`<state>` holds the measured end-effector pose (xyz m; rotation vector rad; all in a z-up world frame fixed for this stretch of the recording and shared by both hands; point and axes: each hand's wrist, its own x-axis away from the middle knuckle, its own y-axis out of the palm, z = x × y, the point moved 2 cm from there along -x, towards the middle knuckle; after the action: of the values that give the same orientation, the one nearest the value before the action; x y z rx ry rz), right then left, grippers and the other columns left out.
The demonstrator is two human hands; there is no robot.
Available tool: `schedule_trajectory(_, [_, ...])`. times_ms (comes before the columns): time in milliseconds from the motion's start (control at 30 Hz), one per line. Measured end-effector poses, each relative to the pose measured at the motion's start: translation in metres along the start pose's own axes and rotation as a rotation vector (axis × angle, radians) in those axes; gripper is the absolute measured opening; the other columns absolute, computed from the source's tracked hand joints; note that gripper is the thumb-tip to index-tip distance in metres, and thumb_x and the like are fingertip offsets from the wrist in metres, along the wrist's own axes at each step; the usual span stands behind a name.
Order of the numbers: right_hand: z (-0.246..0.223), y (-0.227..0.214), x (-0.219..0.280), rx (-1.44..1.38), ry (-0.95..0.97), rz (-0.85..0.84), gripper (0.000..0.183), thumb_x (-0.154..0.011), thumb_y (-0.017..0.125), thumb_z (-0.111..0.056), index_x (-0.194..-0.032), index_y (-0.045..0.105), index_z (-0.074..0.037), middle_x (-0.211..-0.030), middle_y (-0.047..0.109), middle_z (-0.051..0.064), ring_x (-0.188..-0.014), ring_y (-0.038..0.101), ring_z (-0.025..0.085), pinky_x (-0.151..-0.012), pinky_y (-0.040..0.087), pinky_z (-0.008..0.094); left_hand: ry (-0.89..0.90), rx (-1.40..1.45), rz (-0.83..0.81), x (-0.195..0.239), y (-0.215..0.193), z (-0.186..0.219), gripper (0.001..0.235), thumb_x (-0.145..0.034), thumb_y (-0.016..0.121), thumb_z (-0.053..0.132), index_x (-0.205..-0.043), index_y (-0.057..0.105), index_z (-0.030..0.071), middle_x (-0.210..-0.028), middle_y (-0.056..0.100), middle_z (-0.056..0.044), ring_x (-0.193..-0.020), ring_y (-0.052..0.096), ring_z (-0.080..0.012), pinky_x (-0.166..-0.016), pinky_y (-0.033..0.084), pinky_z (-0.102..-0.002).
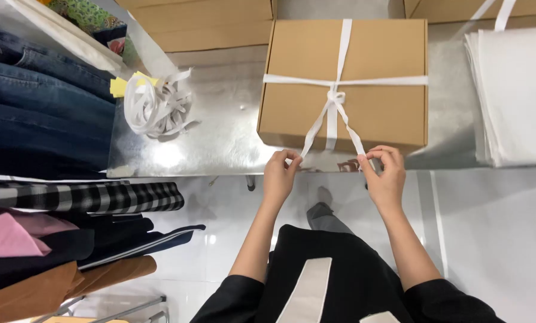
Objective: The person unpacks a brown garment from a plastic bag inside a cardboard box, places it on a hanger, and hangs it on a clothing rack. The person then folds the plastic bag, places it on a stack of similar bags, closes the box, and ties it with a white ribbon.
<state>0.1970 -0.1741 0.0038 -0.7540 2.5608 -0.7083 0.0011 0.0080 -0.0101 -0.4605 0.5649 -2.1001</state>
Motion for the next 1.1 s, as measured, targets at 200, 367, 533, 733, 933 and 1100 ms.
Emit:
schedule_trajectory(200, [0.000,-0.015,0.070,-0.040,0.103,-0.027,0.017,-0.099,0.085,-0.019,-0.099,0.072,-0.007,-0.117,0.069,0.009,-0.113,0.068,0.029,-0.090,0.057,0.035,-0.046,0.096,-0.058,0.056,0.003,-0.023,0.016,-0.102,0.074,0.027,-0.106,0.076,0.011,-0.107,0.076,-0.013,-0.093,0.075,-0.0303,-0.082,0.060,-0.043])
schedule_trajectory(367, [0.017,-0.031,0.110,-0.056,0.224,-0.015,0.014,-0.098,0.085,-0.016,-0.097,0.074,-0.008,-0.115,0.073,0.008,-0.107,0.072,0.025,-0.084,0.058,0.031,-0.089,0.172,-0.097,0.090,0.005,-0.025,0.016,-0.104,0.071,0.027,-0.106,0.073,0.012,-0.101,0.080,-0.009,-0.089,0.075,-0.0270,-0.079,0.059,-0.041])
schedule_trajectory(533, [0.050,-0.050,0.116,-0.012,0.290,0.099,0.015,-0.102,0.084,-0.022,-0.106,0.076,-0.011,-0.108,0.073,0.010,-0.106,0.072,0.030,-0.084,0.058,0.038,-0.106,0.233,-0.083,0.101,0.006,-0.038,0.015,-0.105,0.071,0.027,-0.109,0.073,0.013,-0.095,0.083,-0.006,-0.087,0.076,-0.0258,-0.079,0.059,-0.039])
schedule_trajectory(733, [-0.005,-0.073,0.098,0.003,0.135,0.402,0.032,-0.104,0.072,-0.001,-0.131,0.057,-0.010,-0.124,0.050,0.008,-0.120,0.047,0.033,-0.099,0.044,0.048,-0.109,0.255,0.125,0.101,-0.024,-0.059,0.015,-0.100,0.075,0.020,-0.113,0.071,0.015,-0.097,0.082,-0.009,-0.090,0.074,-0.0268,-0.084,0.058,-0.043])
schedule_trajectory(933, [-0.031,0.010,0.032,-0.056,-0.268,0.187,0.045,-0.095,0.078,0.007,-0.135,0.061,-0.006,-0.122,0.056,0.012,-0.119,0.055,0.035,-0.105,0.040,0.048,-0.138,0.304,0.198,0.107,-0.038,-0.070,0.022,-0.099,0.076,0.020,-0.120,0.070,0.017,-0.107,0.079,-0.008,-0.091,0.072,-0.0227,-0.083,0.058,-0.038])
schedule_trajectory(1100, [-0.035,0.073,-0.025,0.112,-0.186,0.063,0.054,-0.096,0.084,-0.013,-0.139,0.057,0.007,-0.135,0.050,0.022,-0.126,0.053,0.046,-0.107,0.044,0.056,-0.083,0.295,0.121,0.113,-0.039,-0.040,0.021,-0.102,0.072,0.021,-0.122,0.072,0.016,-0.109,0.078,-0.013,-0.092,0.077,-0.0283,-0.083,0.061,-0.042])
